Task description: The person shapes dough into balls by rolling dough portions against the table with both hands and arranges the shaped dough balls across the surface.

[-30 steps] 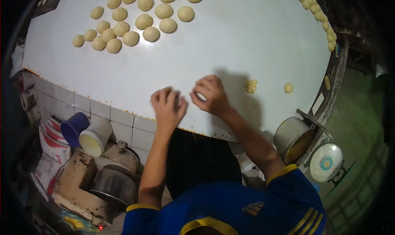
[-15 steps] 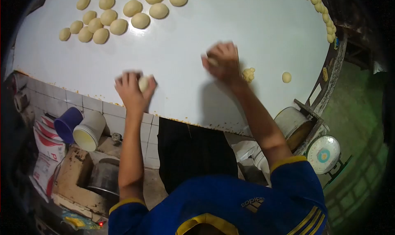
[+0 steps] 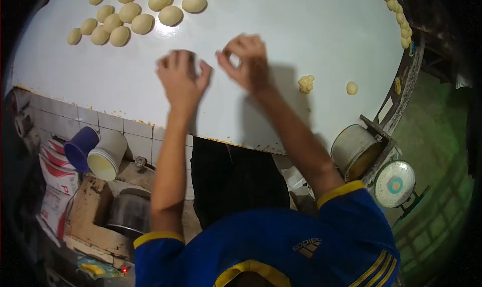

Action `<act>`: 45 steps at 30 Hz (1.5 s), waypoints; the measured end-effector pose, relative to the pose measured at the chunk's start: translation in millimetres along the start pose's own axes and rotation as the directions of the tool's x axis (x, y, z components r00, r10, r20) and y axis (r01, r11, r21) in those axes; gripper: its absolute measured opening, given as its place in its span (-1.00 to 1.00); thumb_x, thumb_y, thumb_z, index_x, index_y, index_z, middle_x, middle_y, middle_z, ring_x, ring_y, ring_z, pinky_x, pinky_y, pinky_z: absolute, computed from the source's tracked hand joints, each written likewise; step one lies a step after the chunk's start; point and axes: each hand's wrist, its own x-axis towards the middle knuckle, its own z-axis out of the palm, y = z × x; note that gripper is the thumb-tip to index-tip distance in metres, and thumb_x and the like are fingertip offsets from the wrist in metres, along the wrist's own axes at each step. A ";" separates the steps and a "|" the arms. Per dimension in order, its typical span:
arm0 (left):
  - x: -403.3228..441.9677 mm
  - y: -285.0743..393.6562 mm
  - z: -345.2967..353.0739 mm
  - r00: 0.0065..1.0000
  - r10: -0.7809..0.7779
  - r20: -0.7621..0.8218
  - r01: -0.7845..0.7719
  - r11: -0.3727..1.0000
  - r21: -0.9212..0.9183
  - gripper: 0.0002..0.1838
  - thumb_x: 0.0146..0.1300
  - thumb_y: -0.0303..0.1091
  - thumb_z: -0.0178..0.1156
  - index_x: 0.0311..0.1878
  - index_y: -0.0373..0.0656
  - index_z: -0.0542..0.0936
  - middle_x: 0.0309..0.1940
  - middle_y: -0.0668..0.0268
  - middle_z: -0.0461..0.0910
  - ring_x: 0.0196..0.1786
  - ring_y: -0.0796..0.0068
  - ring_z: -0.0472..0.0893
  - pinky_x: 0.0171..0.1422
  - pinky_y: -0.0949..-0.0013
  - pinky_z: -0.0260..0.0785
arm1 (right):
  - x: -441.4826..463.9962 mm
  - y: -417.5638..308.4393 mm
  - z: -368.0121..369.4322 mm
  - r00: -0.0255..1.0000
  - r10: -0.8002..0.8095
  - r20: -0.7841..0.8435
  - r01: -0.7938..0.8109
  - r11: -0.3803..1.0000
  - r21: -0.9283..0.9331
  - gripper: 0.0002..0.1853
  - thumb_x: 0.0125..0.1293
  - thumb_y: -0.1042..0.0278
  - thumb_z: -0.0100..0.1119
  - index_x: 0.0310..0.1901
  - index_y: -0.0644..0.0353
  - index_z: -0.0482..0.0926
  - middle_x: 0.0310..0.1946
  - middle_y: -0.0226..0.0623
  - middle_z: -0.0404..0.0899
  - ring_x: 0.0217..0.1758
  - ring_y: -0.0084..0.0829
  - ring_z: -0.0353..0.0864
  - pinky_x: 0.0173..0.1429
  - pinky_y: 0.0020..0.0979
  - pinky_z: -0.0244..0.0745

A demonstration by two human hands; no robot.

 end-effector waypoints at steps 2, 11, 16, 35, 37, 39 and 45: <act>-38.2 18.6 -3.6 0.997 0.021 0.071 -0.013 0.993 -0.122 -0.69 0.29 -0.27 0.52 0.06 -0.11 0.75 0.02 0.14 0.72 0.19 -0.10 0.56 0.41 -0.12 0.39 | -40.0 -17.0 -2.2 0.999 0.038 0.022 -0.040 0.991 0.127 -0.79 0.35 0.18 0.62 -0.27 0.02 0.73 -0.20 -0.42 0.71 0.00 -0.15 0.63 0.21 -0.04 0.58; 5.0 -7.3 4.3 1.000 0.024 0.016 -0.024 1.000 0.012 -0.77 0.35 -0.22 0.49 -0.05 -0.10 0.73 -0.04 0.14 0.70 0.15 -0.12 0.54 0.31 -0.17 0.38 | 1.0 5.2 3.7 0.998 -0.034 -0.050 0.035 0.999 0.026 -0.82 0.33 0.27 0.63 -0.27 0.03 0.74 -0.19 -0.43 0.75 0.02 -0.17 0.65 0.17 -0.08 0.51; -70.5 -36.8 -19.1 0.990 0.105 0.099 -0.095 0.990 -0.101 -0.74 0.30 -0.33 0.56 0.01 -0.12 0.80 0.13 0.16 0.75 0.24 -0.08 0.56 0.40 -0.08 0.39 | -66.5 18.4 -28.9 0.990 -0.103 0.094 0.100 0.994 0.036 -0.81 0.35 0.22 0.62 -0.27 0.01 0.74 -0.20 -0.45 0.73 0.02 -0.18 0.66 0.24 -0.09 0.51; -27.8 5.7 -2.0 0.993 0.108 0.046 -0.104 0.991 -0.082 -0.78 0.29 -0.29 0.55 -0.08 -0.05 0.72 -0.02 0.19 0.70 0.10 -0.05 0.57 0.21 -0.12 0.41 | -32.3 -11.1 9.6 0.999 -0.046 0.005 0.046 0.996 0.078 -0.74 0.35 0.19 0.65 -0.35 0.01 0.69 -0.24 -0.42 0.72 -0.05 -0.18 0.62 0.12 -0.08 0.53; -48.8 -17.6 -11.1 0.990 0.124 0.066 -0.116 0.987 -0.114 -0.76 0.27 -0.31 0.58 -0.07 -0.06 0.74 0.00 0.21 0.71 0.10 -0.03 0.56 0.23 -0.09 0.41 | -48.7 4.5 -9.3 0.998 -0.065 0.000 0.065 0.990 0.122 -0.74 0.33 0.22 0.65 -0.36 0.01 0.68 -0.23 -0.41 0.72 -0.05 -0.18 0.62 0.11 -0.09 0.53; -38.3 -49.5 -25.5 0.990 0.043 0.132 -0.042 0.999 -0.014 -0.77 0.29 -0.30 0.58 -0.06 -0.05 0.76 -0.01 0.27 0.72 0.14 -0.01 0.54 0.25 -0.07 0.41 | -44.5 33.3 -27.6 0.992 -0.043 0.122 0.054 0.995 -0.088 -0.74 0.31 0.26 0.66 -0.37 0.00 0.67 -0.25 -0.44 0.72 -0.06 -0.18 0.63 0.07 -0.10 0.52; -8.1 0.8 2.7 0.992 0.089 0.085 -0.083 0.994 -0.066 -0.75 0.29 -0.31 0.53 0.00 -0.05 0.75 0.03 0.23 0.73 0.21 -0.05 0.57 0.34 -0.13 0.44 | -9.3 -2.7 14.8 0.995 -0.099 0.008 0.099 0.995 0.032 -0.73 0.31 0.18 0.66 -0.38 -0.01 0.68 -0.29 -0.45 0.69 -0.05 -0.18 0.63 0.14 -0.08 0.56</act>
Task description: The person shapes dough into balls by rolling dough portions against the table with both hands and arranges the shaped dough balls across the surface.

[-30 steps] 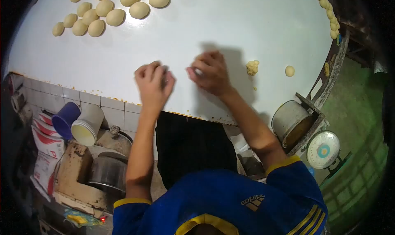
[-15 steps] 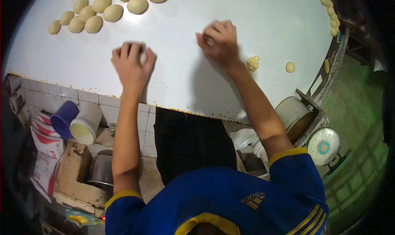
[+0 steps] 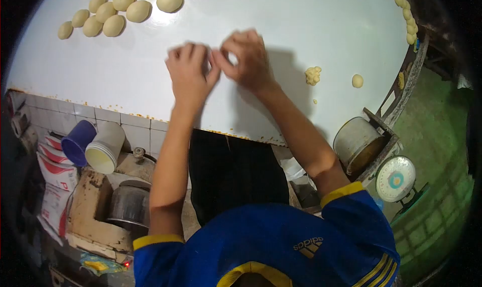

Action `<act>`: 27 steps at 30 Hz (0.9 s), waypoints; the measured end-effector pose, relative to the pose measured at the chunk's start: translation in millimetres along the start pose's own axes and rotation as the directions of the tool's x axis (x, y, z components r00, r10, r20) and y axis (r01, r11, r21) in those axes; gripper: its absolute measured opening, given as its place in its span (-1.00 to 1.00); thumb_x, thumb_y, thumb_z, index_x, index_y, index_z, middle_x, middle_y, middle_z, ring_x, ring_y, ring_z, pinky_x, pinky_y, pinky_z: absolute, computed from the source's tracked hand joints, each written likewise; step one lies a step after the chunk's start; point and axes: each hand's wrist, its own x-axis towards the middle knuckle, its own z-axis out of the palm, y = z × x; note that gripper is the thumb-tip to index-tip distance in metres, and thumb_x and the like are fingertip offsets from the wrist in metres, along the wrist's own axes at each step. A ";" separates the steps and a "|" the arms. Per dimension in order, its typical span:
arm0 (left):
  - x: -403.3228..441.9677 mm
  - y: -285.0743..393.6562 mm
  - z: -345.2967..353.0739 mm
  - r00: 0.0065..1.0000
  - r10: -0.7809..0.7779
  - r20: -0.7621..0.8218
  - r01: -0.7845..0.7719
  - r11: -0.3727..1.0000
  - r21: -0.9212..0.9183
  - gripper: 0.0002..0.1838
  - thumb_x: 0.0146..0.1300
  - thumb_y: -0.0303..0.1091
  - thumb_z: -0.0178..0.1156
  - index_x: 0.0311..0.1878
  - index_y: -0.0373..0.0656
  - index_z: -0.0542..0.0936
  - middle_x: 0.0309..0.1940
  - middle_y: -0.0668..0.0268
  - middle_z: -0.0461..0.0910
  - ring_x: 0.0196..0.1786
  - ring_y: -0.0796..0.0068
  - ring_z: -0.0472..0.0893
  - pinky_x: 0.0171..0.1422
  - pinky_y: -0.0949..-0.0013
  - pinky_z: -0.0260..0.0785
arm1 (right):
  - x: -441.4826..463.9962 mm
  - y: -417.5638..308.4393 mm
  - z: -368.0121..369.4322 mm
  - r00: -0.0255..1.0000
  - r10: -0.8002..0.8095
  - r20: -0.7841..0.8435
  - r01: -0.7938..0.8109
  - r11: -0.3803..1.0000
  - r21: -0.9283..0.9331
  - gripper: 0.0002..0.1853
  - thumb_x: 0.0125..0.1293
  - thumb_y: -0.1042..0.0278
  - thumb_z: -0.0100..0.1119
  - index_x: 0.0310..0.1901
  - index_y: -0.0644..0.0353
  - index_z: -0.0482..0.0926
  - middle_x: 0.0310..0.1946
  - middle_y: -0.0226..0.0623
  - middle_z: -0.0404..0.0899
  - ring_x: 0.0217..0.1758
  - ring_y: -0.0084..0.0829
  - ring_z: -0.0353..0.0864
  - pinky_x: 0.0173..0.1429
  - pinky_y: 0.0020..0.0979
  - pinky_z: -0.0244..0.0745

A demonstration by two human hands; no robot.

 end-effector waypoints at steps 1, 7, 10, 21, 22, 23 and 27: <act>-21.5 6.5 -2.1 1.000 0.009 -0.005 -0.009 0.999 -0.052 -0.75 0.29 -0.31 0.53 0.00 -0.05 0.76 0.05 0.22 0.73 0.22 -0.05 0.58 0.37 -0.12 0.45 | -19.4 -6.3 -4.4 1.000 0.002 0.025 -0.003 1.000 0.030 -0.72 0.32 0.16 0.66 -0.38 -0.01 0.68 -0.28 -0.44 0.70 -0.05 -0.18 0.63 0.14 -0.07 0.58; 17.8 -50.1 -21.7 0.993 0.058 -0.105 -0.043 0.989 0.140 -0.83 0.34 -0.32 0.51 -0.10 -0.10 0.72 -0.12 0.23 0.69 0.04 -0.04 0.56 0.22 -0.08 0.40 | 5.6 40.7 -29.0 0.996 0.005 0.091 0.018 0.969 -0.248 -0.70 0.37 0.13 0.63 -0.40 -0.04 0.66 -0.32 -0.43 0.64 -0.12 -0.21 0.58 0.00 -0.09 0.44; 24.5 -11.1 2.0 1.000 0.020 -0.015 -0.019 0.999 0.051 -0.80 0.30 -0.25 0.50 -0.10 -0.04 0.70 -0.07 0.25 0.69 0.13 -0.07 0.58 0.24 -0.10 0.44 | 16.3 10.9 4.7 0.999 -0.002 -0.037 0.001 1.000 -0.025 -0.71 0.38 0.14 0.62 -0.38 -0.03 0.66 -0.31 -0.45 0.65 -0.10 -0.23 0.60 0.09 -0.06 0.49; 27.2 -15.8 1.4 0.998 0.058 0.023 -0.059 0.998 0.011 -0.79 0.29 -0.32 0.51 -0.04 -0.02 0.73 -0.06 0.28 0.71 0.13 -0.06 0.59 0.27 -0.10 0.46 | 17.7 11.7 3.4 0.999 -0.050 0.002 0.050 0.998 -0.026 -0.73 0.36 0.17 0.64 -0.37 -0.03 0.68 -0.29 -0.44 0.68 -0.08 -0.19 0.62 0.11 -0.06 0.51; 9.7 -8.6 -2.6 0.997 0.071 0.017 -0.071 0.997 -0.017 -0.78 0.28 -0.33 0.52 -0.03 -0.02 0.74 -0.04 0.29 0.72 0.14 -0.05 0.60 0.28 -0.08 0.47 | 2.7 -3.4 -2.7 0.997 0.038 0.068 -0.043 0.997 0.066 -0.74 0.32 0.29 0.64 -0.39 0.01 0.65 -0.26 -0.45 0.70 -0.03 -0.18 0.62 0.18 -0.11 0.48; -8.3 -3.2 -6.7 0.996 0.084 0.013 -0.083 0.995 -0.045 -0.77 0.27 -0.33 0.52 -0.02 -0.02 0.76 -0.02 0.29 0.74 0.15 -0.03 0.60 0.30 -0.05 0.48 | -8.8 0.2 -7.3 0.997 0.038 0.069 -0.043 0.997 0.068 -0.74 0.32 0.29 0.64 -0.39 0.01 0.65 -0.26 -0.45 0.70 -0.03 -0.18 0.62 0.18 -0.11 0.48; -2.3 -58.2 -32.7 0.997 0.024 0.071 -0.030 0.996 0.082 -0.82 0.25 -0.38 0.54 -0.12 -0.04 0.73 -0.10 0.29 0.72 0.09 0.01 0.59 0.20 -0.02 0.47 | -6.1 46.0 -45.0 0.985 -0.021 0.169 0.060 0.971 -0.229 -0.71 0.34 0.23 0.66 -0.40 -0.01 0.66 -0.32 -0.42 0.68 -0.08 -0.21 0.61 0.14 -0.06 0.43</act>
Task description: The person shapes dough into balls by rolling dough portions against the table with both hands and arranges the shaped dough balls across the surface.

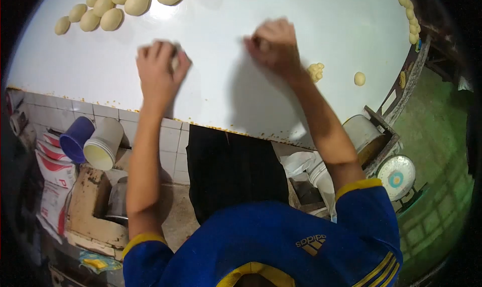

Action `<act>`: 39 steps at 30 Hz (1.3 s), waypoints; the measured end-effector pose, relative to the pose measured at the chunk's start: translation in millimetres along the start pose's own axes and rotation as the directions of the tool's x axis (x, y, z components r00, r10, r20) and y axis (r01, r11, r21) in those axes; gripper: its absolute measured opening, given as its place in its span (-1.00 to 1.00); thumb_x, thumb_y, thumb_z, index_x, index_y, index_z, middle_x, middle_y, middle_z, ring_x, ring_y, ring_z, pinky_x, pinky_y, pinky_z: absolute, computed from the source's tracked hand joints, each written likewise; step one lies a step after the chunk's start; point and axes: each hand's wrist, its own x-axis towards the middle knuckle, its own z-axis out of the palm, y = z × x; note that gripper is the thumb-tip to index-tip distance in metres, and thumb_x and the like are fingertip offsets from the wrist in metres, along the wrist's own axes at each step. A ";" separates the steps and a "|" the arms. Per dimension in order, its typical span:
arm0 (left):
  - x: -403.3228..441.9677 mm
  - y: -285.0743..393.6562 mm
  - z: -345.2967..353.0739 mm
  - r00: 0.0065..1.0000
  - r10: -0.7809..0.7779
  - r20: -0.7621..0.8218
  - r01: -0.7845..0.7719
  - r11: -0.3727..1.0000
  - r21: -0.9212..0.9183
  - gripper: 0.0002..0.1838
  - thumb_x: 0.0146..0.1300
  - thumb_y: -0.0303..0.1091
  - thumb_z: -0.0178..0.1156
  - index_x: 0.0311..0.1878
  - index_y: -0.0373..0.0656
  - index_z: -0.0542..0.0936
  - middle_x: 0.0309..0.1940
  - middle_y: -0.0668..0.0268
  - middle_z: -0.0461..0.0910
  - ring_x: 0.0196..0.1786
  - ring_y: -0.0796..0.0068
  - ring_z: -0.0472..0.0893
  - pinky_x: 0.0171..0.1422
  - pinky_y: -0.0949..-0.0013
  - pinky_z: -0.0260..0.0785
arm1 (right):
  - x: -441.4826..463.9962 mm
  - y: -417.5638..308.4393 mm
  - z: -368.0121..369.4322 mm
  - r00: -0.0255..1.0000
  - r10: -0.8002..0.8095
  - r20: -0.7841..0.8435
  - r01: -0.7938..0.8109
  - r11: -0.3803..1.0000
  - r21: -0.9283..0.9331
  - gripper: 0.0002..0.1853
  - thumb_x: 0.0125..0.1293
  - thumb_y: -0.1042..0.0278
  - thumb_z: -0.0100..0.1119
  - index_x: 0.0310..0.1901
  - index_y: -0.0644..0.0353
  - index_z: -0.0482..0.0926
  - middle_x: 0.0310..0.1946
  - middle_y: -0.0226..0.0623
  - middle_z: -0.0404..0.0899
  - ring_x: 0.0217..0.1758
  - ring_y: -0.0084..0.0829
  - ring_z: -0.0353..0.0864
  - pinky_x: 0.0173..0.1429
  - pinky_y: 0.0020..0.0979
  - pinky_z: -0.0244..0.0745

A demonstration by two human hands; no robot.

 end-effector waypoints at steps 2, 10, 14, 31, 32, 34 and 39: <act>37.7 8.2 8.9 0.983 0.087 -0.164 -0.091 0.996 -0.012 -0.84 0.31 -0.35 0.51 -0.12 -0.05 0.70 -0.13 0.27 0.68 0.05 -0.03 0.57 0.20 -0.08 0.43 | 38.2 -7.3 10.8 0.980 -0.058 -0.191 0.058 0.998 -0.005 -0.71 0.33 0.22 0.67 -0.40 0.01 0.66 -0.32 -0.41 0.68 -0.08 -0.19 0.59 0.11 -0.07 0.41; -4.4 4.0 8.0 1.000 0.002 -0.029 -0.005 0.993 -0.114 -0.81 0.30 -0.38 0.53 -0.11 -0.09 0.70 -0.10 0.23 0.67 0.09 -0.03 0.55 0.23 -0.10 0.42 | -4.0 -13.5 8.1 0.996 0.043 -0.081 -0.028 0.983 0.179 -0.70 0.31 0.17 0.69 -0.39 -0.02 0.67 -0.31 -0.48 0.69 -0.09 -0.22 0.63 0.09 -0.08 0.48; 51.1 23.5 24.1 0.989 0.035 -0.143 -0.035 0.999 -0.002 -0.84 0.37 -0.32 0.47 -0.11 -0.07 0.66 -0.09 0.24 0.67 0.09 -0.08 0.58 0.21 -0.10 0.43 | 43.8 -16.8 34.6 0.954 -0.018 -0.298 0.057 0.991 0.120 -0.74 0.31 0.18 0.69 -0.36 -0.03 0.71 -0.29 -0.46 0.72 -0.09 -0.22 0.65 0.08 -0.08 0.49; -6.7 5.1 6.4 0.998 0.060 -0.028 -0.062 0.995 -0.077 -0.80 0.30 -0.38 0.52 -0.05 -0.09 0.74 -0.05 0.21 0.72 0.11 -0.05 0.59 0.31 -0.08 0.46 | -8.9 -14.8 11.2 0.994 -0.017 -0.105 0.042 0.970 0.239 -0.69 0.28 0.19 0.69 -0.41 -0.03 0.63 -0.28 -0.52 0.67 -0.05 -0.24 0.64 0.12 -0.10 0.56; 3.3 -4.0 0.9 1.000 0.014 -0.017 -0.014 1.000 -0.011 -0.81 0.29 -0.36 0.52 -0.09 -0.05 0.72 -0.07 0.27 0.71 0.10 -0.03 0.58 0.25 -0.08 0.45 | 5.4 1.3 9.6 0.994 -0.028 -0.101 0.040 0.992 0.117 -0.69 0.28 0.20 0.69 -0.40 -0.04 0.64 -0.28 -0.54 0.67 -0.06 -0.24 0.64 0.09 -0.10 0.54; 39.6 -3.4 10.6 0.980 0.104 -0.171 -0.099 0.994 0.039 -0.83 0.31 -0.33 0.49 -0.11 -0.04 0.69 -0.10 0.28 0.70 0.08 -0.05 0.58 0.17 -0.12 0.45 | 24.5 1.6 11.1 0.995 -0.038 -0.093 0.037 0.999 -0.006 -0.69 0.28 0.20 0.70 -0.40 -0.04 0.64 -0.27 -0.56 0.68 -0.06 -0.25 0.63 0.06 -0.10 0.52; 16.3 43.4 22.3 0.992 0.073 -0.101 -0.083 0.992 -0.096 -0.81 0.29 -0.34 0.50 -0.07 -0.05 0.71 -0.10 0.27 0.69 0.10 -0.05 0.59 0.24 -0.06 0.48 | 15.9 -43.4 31.9 0.982 -0.048 -0.184 0.091 0.967 0.239 -0.71 0.32 0.19 0.69 -0.37 -0.04 0.66 -0.25 -0.53 0.68 -0.11 -0.24 0.60 0.02 -0.10 0.50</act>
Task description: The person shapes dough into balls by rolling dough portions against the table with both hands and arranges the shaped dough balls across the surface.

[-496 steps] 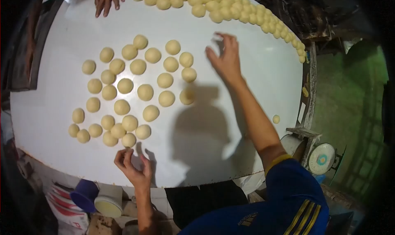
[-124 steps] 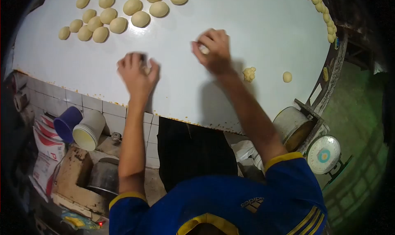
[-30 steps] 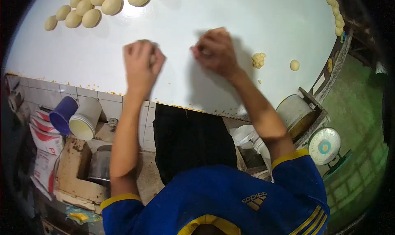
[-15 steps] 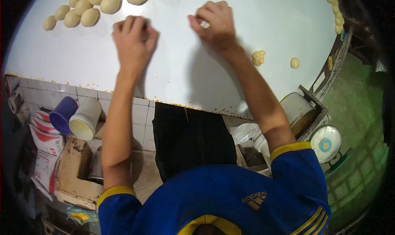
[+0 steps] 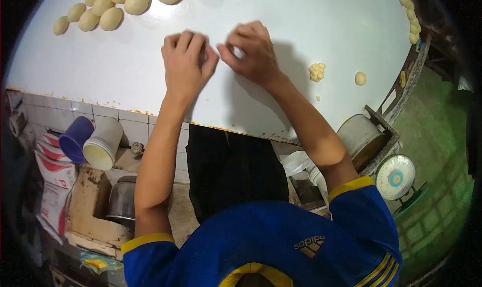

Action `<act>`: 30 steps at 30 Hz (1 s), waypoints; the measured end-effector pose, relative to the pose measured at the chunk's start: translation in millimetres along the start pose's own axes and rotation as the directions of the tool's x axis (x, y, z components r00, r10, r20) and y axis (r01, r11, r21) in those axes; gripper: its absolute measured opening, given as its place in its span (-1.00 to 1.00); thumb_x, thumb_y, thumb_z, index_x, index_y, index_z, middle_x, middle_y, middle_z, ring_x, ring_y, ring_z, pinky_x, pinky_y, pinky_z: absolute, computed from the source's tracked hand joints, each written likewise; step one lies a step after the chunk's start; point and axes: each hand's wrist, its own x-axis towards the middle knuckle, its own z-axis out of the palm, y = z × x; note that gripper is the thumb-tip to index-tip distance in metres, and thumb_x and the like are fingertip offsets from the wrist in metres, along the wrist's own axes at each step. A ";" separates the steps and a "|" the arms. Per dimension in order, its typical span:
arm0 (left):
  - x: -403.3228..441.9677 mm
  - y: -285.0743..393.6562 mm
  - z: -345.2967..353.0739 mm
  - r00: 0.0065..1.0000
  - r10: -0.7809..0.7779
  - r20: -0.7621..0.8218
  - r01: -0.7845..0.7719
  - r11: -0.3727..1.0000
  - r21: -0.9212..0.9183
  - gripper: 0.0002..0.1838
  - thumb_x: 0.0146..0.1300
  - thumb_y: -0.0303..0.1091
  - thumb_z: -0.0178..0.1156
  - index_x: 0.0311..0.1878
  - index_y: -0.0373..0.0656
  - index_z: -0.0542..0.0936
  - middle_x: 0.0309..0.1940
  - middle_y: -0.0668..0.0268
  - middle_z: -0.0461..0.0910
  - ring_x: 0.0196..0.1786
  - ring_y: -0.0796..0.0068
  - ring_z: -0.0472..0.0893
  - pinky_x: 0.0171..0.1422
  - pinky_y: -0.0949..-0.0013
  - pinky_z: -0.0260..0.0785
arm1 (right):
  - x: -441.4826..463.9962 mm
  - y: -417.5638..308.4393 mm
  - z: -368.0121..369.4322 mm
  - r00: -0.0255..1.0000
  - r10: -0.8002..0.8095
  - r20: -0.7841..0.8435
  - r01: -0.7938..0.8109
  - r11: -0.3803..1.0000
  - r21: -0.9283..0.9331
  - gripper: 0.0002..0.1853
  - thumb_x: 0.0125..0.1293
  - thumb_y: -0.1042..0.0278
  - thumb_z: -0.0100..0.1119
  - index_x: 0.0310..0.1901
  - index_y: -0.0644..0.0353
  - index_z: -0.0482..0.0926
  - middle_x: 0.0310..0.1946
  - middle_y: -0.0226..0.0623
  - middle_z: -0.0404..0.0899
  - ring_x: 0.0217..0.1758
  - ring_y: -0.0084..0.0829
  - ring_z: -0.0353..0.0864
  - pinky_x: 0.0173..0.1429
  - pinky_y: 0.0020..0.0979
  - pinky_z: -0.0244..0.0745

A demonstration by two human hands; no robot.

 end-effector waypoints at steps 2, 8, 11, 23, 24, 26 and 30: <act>-11.4 -21.0 -10.4 1.000 0.015 0.014 -0.015 1.000 -0.005 -0.82 0.29 -0.36 0.50 -0.08 -0.05 0.72 -0.10 0.27 0.70 0.09 -0.03 0.58 0.24 -0.04 0.48 | -21.5 17.4 -17.3 0.996 -0.001 0.087 -0.002 0.999 0.034 -0.75 0.31 0.21 0.66 -0.34 -0.03 0.68 -0.25 -0.48 0.65 -0.08 -0.23 0.59 0.07 -0.10 0.51; 35.4 -33.2 2.8 0.998 0.058 -0.017 -0.057 0.997 0.048 -0.82 0.31 -0.35 0.47 -0.07 -0.05 0.71 -0.08 0.24 0.70 0.08 -0.10 0.58 0.20 -0.09 0.47 | 27.2 22.3 0.8 0.998 -0.042 0.041 0.048 0.986 -0.162 -0.75 0.35 0.21 0.62 -0.35 -0.02 0.65 -0.28 -0.45 0.64 -0.06 -0.22 0.62 0.12 -0.10 0.54; -1.9 -10.4 -3.5 0.999 0.037 0.036 -0.036 0.999 -0.035 -0.76 0.28 -0.34 0.50 -0.01 -0.05 0.72 0.01 0.27 0.72 0.15 -0.06 0.60 0.31 -0.06 0.51 | 3.3 5.3 -6.2 0.995 0.034 0.091 -0.037 0.999 0.027 -0.72 0.35 0.18 0.63 -0.37 -0.02 0.65 -0.29 -0.46 0.67 -0.10 -0.20 0.63 0.10 -0.07 0.55; -0.3 -26.8 -9.7 0.996 0.091 -0.021 -0.092 0.994 -0.055 -0.76 0.28 -0.31 0.51 -0.05 -0.08 0.68 -0.10 0.23 0.66 0.06 -0.04 0.58 0.17 -0.08 0.47 | 5.2 18.1 -21.4 0.998 -0.003 0.062 0.000 0.999 0.051 -0.69 0.33 0.23 0.65 -0.40 0.01 0.62 -0.32 -0.45 0.65 -0.08 -0.21 0.60 0.07 -0.09 0.49; 1.1 -47.2 -19.4 0.997 0.065 0.033 -0.065 0.998 -0.014 -0.76 0.28 -0.33 0.51 -0.06 -0.08 0.68 -0.09 0.24 0.66 0.06 -0.02 0.58 0.17 -0.08 0.46 | 7.3 32.4 -35.9 0.990 0.021 0.141 -0.017 0.999 -0.027 -0.69 0.32 0.24 0.65 -0.40 0.01 0.61 -0.33 -0.45 0.64 -0.09 -0.21 0.60 0.07 -0.10 0.48; 20.5 -58.6 -32.2 0.998 0.000 0.066 -0.007 0.994 0.112 -0.77 0.27 -0.36 0.51 -0.07 -0.08 0.68 -0.09 0.27 0.68 0.04 -0.02 0.58 0.15 -0.08 0.45 | 24.0 48.2 -41.3 0.990 0.023 0.140 0.006 0.979 -0.203 -0.69 0.31 0.26 0.65 -0.41 -0.01 0.60 -0.34 -0.42 0.63 -0.12 -0.20 0.61 0.06 -0.12 0.48; 43.2 -29.5 -6.7 0.998 -0.013 0.065 0.014 1.000 -0.015 -0.80 0.34 -0.35 0.46 -0.07 -0.15 0.66 -0.08 0.13 0.64 0.08 -0.12 0.55 0.28 -0.12 0.45 | 47.8 18.6 -0.7 0.999 0.017 0.048 -0.013 0.996 -0.087 -0.67 0.33 0.23 0.67 -0.41 -0.01 0.60 -0.33 -0.46 0.64 -0.08 -0.23 0.63 0.10 -0.10 0.52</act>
